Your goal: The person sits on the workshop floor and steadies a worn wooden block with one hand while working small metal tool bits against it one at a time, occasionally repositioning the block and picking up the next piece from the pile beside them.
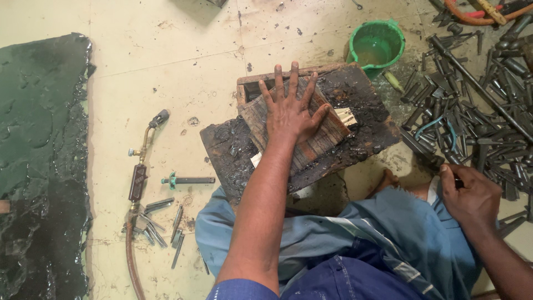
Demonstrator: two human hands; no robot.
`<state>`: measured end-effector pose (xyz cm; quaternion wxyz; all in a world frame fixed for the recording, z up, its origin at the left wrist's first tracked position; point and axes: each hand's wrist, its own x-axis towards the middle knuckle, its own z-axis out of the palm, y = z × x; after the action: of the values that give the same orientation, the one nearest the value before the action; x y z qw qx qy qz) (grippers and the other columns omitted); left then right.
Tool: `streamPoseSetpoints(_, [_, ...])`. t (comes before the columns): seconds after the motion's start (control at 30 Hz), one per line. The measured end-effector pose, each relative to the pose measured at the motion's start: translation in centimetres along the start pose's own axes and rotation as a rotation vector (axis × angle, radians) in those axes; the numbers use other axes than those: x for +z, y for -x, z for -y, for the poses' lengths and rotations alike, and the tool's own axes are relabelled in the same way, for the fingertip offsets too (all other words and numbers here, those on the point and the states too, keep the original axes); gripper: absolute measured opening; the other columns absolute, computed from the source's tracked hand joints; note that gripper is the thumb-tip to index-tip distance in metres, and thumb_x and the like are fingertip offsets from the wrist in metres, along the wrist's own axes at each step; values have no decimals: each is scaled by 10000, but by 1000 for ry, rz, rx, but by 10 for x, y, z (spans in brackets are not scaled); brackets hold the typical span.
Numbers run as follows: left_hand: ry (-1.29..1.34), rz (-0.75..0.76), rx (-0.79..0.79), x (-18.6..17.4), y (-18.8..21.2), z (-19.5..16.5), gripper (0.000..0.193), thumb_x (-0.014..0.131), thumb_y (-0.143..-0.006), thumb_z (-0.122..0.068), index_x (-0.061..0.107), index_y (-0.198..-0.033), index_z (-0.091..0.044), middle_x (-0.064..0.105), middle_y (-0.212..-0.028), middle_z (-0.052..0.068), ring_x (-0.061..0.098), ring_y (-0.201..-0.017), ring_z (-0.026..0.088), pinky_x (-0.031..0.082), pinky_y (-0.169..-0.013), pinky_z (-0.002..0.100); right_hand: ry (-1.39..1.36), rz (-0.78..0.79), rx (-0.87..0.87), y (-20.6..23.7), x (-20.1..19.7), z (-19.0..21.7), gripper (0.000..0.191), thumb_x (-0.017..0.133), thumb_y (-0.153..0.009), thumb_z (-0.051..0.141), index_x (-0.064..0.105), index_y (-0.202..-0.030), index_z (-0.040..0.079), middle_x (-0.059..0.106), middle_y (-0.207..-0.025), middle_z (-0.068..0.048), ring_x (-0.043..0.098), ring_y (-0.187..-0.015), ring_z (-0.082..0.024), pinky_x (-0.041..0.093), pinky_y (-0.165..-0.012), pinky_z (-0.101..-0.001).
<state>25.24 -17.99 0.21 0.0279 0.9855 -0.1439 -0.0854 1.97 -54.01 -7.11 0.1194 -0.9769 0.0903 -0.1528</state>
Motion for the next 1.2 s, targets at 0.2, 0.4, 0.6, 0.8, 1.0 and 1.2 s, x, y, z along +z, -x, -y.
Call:
streamPoseSetpoints(0.2, [7, -13, 0, 0, 1, -1, 846, 298, -939, -820, 59, -1652, -432, -156, -1734, 49, -227, -1556, 383, -181, -1192, 702, 13, 18, 17, 0, 0, 0, 219, 705, -1167, 240, 790, -1093, 53, 764, -951, -114, 736, -752, -200, 583, -685, -306])
streamPoseSetpoints(0.4, [2, -8, 0, 0, 1, 0, 846, 290, -938, -821, 59, -1651, -428, -151, -1735, 54, -223, -1554, 382, -178, -1189, 702, 23, 15, 1, 1, 3, -5, 223, 702, -1172, 247, 785, -1104, 51, 761, -956, -113, 736, -761, -196, 581, -688, -303])
streamPoseSetpoints(0.6, [-5, -21, 3, 0, 1, 0, 844, 286, -938, -820, 53, -1652, -433, -151, -1736, 56, -216, -1556, 384, -174, -1191, 702, 19, 36, 23, 1, 3, -4, 245, 672, -1146, 266, 788, -1109, 53, 763, -946, -113, 730, -732, -200, 574, -661, -306])
streamPoseSetpoints(0.8, [-7, -6, 3, -1, 0, 0, 849, 286, -936, -821, 49, -1651, -428, -148, -1736, 56, -217, -1556, 388, -171, -1189, 705, 23, 17, 9, 0, 4, -5, 227, 692, -1174, 261, 791, -1118, 65, 763, -960, -107, 734, -766, -205, 580, -697, -310])
streamPoseSetpoints(1.0, [-11, -8, 1, -2, 1, -1, 849, 285, -939, -819, 52, -1654, -424, -148, -1735, 60, -217, -1556, 393, -167, -1190, 709, -37, -14, 0, 2, 3, -5, 224, 699, -1185, 261, 786, -1117, 66, 756, -984, -109, 739, -824, -221, 583, -755, -316])
streamPoseSetpoints(1.2, [15, 4, -1, -3, 1, 0, 861, 293, -929, -828, 51, -1650, -425, -152, -1737, 52, -220, -1556, 387, -168, -1190, 702, -49, -29, 25, 1, 2, 0, 219, 715, -1178, 254, 787, -1100, 63, 753, -985, -119, 740, -839, -245, 581, -767, -326])
